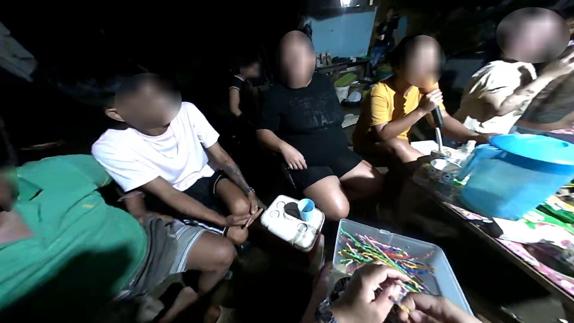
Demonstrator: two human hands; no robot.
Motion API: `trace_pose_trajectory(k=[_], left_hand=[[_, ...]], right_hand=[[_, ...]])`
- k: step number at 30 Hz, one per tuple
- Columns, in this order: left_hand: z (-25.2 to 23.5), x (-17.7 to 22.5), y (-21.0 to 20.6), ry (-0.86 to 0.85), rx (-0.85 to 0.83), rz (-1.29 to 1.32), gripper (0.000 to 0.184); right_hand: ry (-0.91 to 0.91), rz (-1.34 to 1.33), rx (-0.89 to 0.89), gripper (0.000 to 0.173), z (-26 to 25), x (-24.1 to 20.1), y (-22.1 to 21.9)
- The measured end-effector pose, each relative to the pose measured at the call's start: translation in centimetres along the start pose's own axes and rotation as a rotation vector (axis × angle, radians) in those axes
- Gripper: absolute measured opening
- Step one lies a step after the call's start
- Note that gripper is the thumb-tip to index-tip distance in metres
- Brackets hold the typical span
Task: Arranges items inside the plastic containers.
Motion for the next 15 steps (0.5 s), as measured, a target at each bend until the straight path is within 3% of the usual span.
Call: trace_pose_trajectory(k=[3, 8, 15], left_hand=[[0.2, -0.3, 1.0, 0.100, 0.103, 0.120, 0.032], [0.3, -0.8, 2.9, 0.165, 0.228, 0.254, 0.017], [0.1, -1.5, 3.3, 0.345, 0.253, 0.132, 0.019]], right_hand=[[-0.087, -0.219, 0.234, 0.021, -2.2, 1.7, -1.4], [-0.154, -0.457, 0.444, 0.026, -3.1, 2.8, -1.7], [-0.069, -0.438, 0.407, 0.024, -3.4, 3.0, -2.1]])
Point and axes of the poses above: each hand's wrist, its own z-axis away from the middle knuckle, its own y-axis out of the back of the hand, x = y × z, the point moved 6 cm from there along -z, towards the middle knuckle, and after that the axes turned 2 degrees about x, right-handed, at the moved point
